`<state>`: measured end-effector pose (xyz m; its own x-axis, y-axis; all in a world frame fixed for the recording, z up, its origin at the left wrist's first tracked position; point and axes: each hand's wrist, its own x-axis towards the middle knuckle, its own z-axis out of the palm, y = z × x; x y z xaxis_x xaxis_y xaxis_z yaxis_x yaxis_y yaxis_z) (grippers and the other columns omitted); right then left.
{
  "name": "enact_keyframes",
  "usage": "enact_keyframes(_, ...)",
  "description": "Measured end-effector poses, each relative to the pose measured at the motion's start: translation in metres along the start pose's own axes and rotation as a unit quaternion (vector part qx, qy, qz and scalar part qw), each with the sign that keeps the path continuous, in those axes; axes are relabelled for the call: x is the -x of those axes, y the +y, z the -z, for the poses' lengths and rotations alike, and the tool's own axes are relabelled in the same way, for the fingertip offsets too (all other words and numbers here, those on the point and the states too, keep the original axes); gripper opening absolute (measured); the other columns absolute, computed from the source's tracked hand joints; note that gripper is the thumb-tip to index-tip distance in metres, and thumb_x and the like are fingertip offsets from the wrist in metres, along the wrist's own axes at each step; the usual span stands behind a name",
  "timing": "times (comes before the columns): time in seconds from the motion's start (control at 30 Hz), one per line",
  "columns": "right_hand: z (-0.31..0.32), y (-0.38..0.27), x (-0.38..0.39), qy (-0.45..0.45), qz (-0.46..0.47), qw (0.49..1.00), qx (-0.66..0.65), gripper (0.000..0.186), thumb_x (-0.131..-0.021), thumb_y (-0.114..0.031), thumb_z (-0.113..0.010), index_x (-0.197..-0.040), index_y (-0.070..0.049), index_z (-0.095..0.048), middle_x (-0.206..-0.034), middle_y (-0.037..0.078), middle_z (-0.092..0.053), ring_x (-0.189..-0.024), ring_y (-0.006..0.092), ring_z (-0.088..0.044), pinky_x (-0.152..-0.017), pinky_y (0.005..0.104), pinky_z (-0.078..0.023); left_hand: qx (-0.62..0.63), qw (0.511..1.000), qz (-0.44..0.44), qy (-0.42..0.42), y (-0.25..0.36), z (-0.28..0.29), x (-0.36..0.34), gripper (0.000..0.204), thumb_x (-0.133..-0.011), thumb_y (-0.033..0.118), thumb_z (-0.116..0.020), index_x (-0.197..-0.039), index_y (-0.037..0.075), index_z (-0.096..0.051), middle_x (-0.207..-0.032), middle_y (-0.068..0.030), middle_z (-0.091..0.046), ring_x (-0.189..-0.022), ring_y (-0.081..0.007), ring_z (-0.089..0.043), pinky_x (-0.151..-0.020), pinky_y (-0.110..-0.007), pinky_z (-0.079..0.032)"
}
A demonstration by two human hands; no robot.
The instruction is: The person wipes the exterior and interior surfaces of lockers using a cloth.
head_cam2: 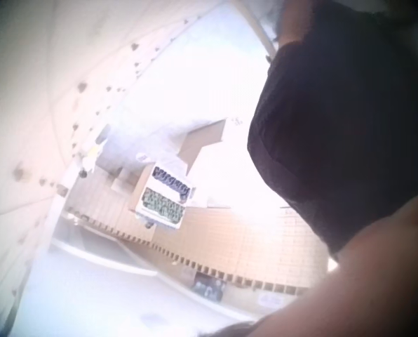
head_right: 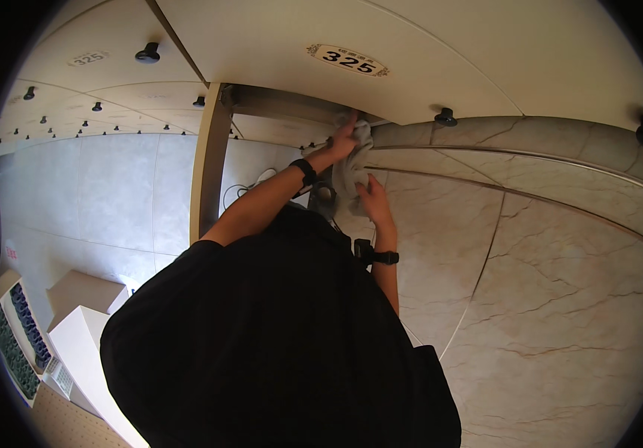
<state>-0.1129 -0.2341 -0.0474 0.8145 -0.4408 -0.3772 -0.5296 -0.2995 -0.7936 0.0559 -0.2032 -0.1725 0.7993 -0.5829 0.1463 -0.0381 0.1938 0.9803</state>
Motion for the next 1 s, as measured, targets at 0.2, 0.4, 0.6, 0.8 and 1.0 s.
enact_keyframes(0.2,0.005,0.018,0.004,0.043,-0.006,0.998,-0.052,0.036,-0.091,-0.013,-0.056,-0.124,0.002,-0.055,-0.11,0.009,-0.066,-0.098,0.0157,-0.059,-0.089,0.0299,-0.045,0.335,0.935,-0.031,-0.111,0.105,-0.019,-0.011,0.095,-0.063,-0.018,-0.044,-0.152,0.003,-0.02,-0.155,-0.0116,-0.03,-0.144,-0.0245,-0.023,-0.115,-0.031,-0.019)
enact_keyframes(0.4,0.012,0.01,-0.004,-0.009,0.009,1.0,-0.014,0.034,-0.092,-0.014,-0.055,-0.122,0.002,-0.056,-0.109,0.01,-0.066,-0.098,0.0171,-0.059,-0.089,0.0301,-0.045,0.027,0.999,-0.033,-0.015,0.015,-0.014,-0.006,0.089,-0.072,-0.011,-0.052,-0.152,0.001,-0.016,-0.155,-0.0185,-0.027,-0.144,-0.0287,-0.023,-0.116,-0.033,-0.019)
enact_keyframes(0.6,0.007,0.027,0.003,0.016,-0.017,0.999,0.046,0.035,-0.091,-0.015,-0.056,-0.122,0.0,-0.056,-0.111,0.012,-0.066,-0.099,0.0205,-0.06,-0.089,0.0312,-0.046,-0.151,0.981,0.111,-0.048,-0.012,-0.013,0.006,0.082,-0.079,-0.004,-0.05,-0.15,-0.005,-0.009,-0.151,-0.0291,-0.025,-0.14,-0.0391,-0.029,-0.115,-0.037,-0.027)
enact_keyframes(0.8,0.016,0.022,0.026,0.046,-0.032,0.997,0.044,0.033,-0.091,-0.016,-0.056,-0.12,0.001,-0.058,-0.11,0.013,-0.066,-0.099,0.0208,-0.061,-0.088,0.0316,-0.046,-0.177,0.972,0.15,-0.021,-0.016,-0.015,0.021,0.082,-0.077,-0.006,-0.048,-0.151,0.0,-0.015,-0.146,-0.0294,-0.035,-0.133,-0.0432,-0.037,-0.107,-0.042,-0.036)
enact_keyframes(1.0,0.047,0.061,0.051,0.054,-0.019,0.998,0.012,0.035,-0.091,-0.017,-0.056,-0.121,0.001,-0.058,-0.112,0.013,-0.066,-0.102,0.0203,-0.06,-0.09,0.0313,-0.045,-0.282,0.953,0.11,-0.032,-0.02,-0.026,0.033,0.064,-0.074,-0.006,-0.056,-0.137,-0.001,-0.047,-0.112,-0.0179,-0.066,-0.104,-0.034,-0.061,-0.088,-0.037,-0.048)
